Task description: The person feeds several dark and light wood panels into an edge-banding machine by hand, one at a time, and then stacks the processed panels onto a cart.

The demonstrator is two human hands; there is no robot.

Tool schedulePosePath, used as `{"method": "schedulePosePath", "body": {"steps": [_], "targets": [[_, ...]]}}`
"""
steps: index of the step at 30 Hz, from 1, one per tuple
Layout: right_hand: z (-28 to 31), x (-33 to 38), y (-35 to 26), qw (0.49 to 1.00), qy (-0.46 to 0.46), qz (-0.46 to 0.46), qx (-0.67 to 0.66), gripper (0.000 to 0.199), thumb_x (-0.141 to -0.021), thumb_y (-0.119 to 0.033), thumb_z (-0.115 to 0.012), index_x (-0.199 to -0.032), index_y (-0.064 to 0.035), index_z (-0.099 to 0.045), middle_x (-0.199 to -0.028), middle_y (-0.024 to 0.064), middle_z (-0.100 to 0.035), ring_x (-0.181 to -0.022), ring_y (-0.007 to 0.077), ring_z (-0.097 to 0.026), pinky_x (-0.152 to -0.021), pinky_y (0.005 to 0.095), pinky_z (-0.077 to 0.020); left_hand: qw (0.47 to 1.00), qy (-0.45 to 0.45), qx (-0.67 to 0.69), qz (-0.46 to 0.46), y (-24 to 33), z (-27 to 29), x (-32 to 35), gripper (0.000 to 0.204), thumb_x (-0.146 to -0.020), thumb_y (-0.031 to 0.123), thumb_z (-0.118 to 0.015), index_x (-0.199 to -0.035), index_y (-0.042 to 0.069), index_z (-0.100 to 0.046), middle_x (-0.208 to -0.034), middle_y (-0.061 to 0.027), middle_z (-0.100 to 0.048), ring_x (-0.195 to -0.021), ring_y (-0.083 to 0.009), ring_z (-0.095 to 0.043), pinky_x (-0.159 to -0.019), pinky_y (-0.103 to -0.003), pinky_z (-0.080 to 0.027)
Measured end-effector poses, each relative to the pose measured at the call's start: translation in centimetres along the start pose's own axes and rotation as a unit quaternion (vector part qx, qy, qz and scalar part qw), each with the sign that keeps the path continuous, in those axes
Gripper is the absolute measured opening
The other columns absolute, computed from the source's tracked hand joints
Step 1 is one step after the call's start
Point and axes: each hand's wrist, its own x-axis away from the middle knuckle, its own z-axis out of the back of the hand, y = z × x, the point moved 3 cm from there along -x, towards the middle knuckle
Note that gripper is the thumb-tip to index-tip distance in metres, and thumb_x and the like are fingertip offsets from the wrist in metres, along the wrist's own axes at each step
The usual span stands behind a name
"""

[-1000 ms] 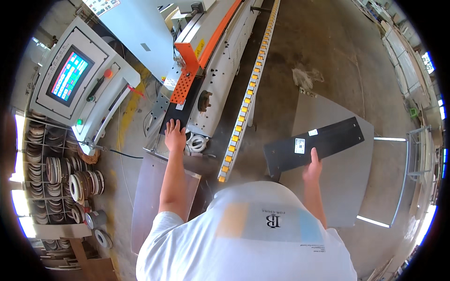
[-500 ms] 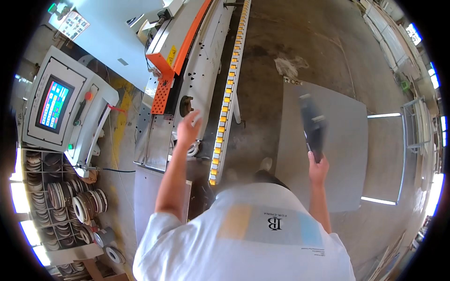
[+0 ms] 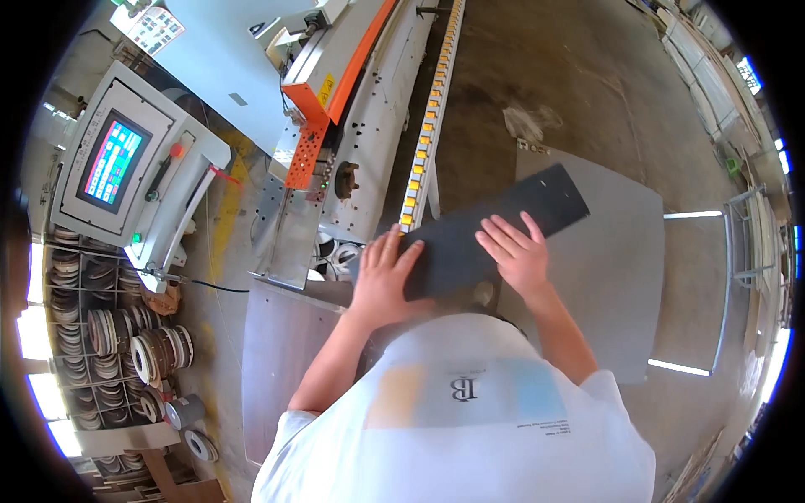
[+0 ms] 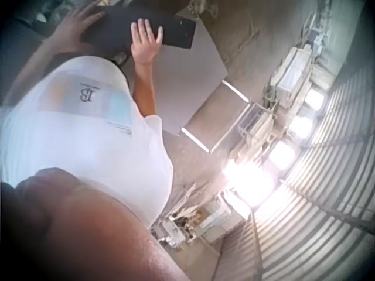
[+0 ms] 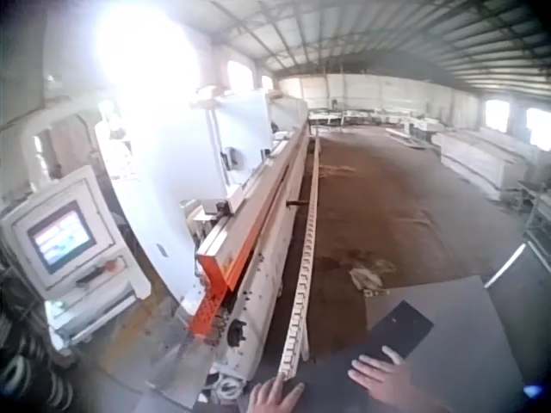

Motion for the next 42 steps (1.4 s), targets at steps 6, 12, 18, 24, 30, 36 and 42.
{"method": "schedulePosePath", "body": {"steps": [6, 12, 18, 24, 30, 36, 42], "targets": [[-1.5, -2.4, -1.6, 0.998, -0.002, 0.034, -0.046, 0.046, -0.075, -0.003, -0.067, -0.117, -0.0181, -0.075, -0.129, -0.0020, -0.070, -0.126, 0.0145, -0.063, -0.114, 0.0489, -0.0392, 0.996, 0.073, -0.002, 0.049, -1.5, 0.5, 2.7, 0.087, -0.056, 0.040, -0.090, -0.135, 0.018, -0.061, -0.149, -0.0193, -0.044, -0.135, -0.0420, -0.041, -0.112, -0.055, -0.033], [-2.3, -3.6, 2.6, 0.998, -0.042, -0.028, 0.023, 0.070, -0.071, 0.000, -0.065, -0.139, -0.0162, -0.062, -0.148, 0.0013, -0.058, -0.140, 0.0191, -0.051, -0.121, 0.0482, -0.0311, 0.989, 0.136, -0.009, 0.060, -2.6, 1.6, 5.8, 0.077, -0.058, 0.028, -0.087, -0.129, 0.015, -0.062, -0.146, -0.0231, -0.047, -0.130, -0.0439, -0.046, -0.108, -0.055, -0.035], [-1.5, -3.1, 7.3, 0.990, 0.023, -0.137, 0.030, 0.078, -0.072, 0.008, -0.061, -0.147, -0.0114, -0.053, -0.152, 0.0045, -0.054, -0.141, 0.0216, -0.050, -0.120, 0.0459, -0.0350, 0.986, 0.150, -0.019, 0.067, -3.6, 0.5, 7.5, 0.078, -0.057, 0.026, -0.087, -0.129, 0.016, -0.062, -0.146, -0.0227, -0.046, -0.131, -0.0441, -0.045, -0.109, -0.055, -0.034], [-5.9, 2.8, 7.1, 0.938, -0.064, -0.337, -0.041, 0.057, -0.097, -0.030, -0.068, -0.149, -0.0164, -0.049, -0.151, 0.0040, -0.054, -0.131, 0.0332, -0.056, -0.112, 0.0440, -0.0435, 0.980, 0.146, -0.033, 0.133, -6.6, -0.6, 9.4, 0.078, -0.057, 0.028, -0.088, -0.130, 0.018, -0.063, -0.147, -0.0217, -0.046, -0.132, -0.0439, -0.044, -0.111, -0.055, -0.033], [-7.3, 12.5, 3.8, 0.923, -0.182, -0.320, -0.107, 0.053, -0.092, -0.026, -0.071, -0.141, -0.0122, -0.057, -0.144, 0.0089, -0.060, -0.129, 0.0327, -0.058, -0.110, 0.0421, -0.0453, 0.945, 0.157, -0.069, 0.278, -13.9, -2.9, 12.4, 0.078, -0.058, 0.032, -0.088, -0.131, 0.020, -0.064, -0.149, -0.0178, -0.044, -0.135, -0.0404, -0.041, -0.115, -0.052, -0.031], [-8.5, 21.5, 3.3, 0.857, -0.288, -0.404, -0.141, 0.054, -0.089, -0.032, -0.071, -0.139, -0.0133, -0.060, -0.141, 0.0100, -0.062, -0.128, 0.0318, -0.059, -0.107, 0.0417, -0.0479, 0.905, 0.178, -0.099, 0.375, -21.2, -4.0, 13.4, 0.083, -0.062, 0.040, -0.088, -0.137, 0.021, -0.059, -0.152, -0.0192, -0.044, -0.137, -0.0418, -0.040, -0.115, -0.053, -0.030], [-9.1, 23.3, 3.3, 0.815, -0.352, -0.437, -0.144, 0.054, -0.088, -0.039, -0.069, -0.137, -0.0166, -0.062, -0.138, 0.0101, -0.064, -0.125, 0.0311, -0.061, -0.104, 0.0414, -0.0496, 0.913, 0.175, -0.165, 0.328, -25.7, -6.2, 12.8, 0.063, -0.083, 0.043, -0.074, -0.138, 0.016, -0.062, -0.153, -0.0183, -0.047, -0.142, -0.0398, -0.041, -0.117, -0.052, -0.032]]}}
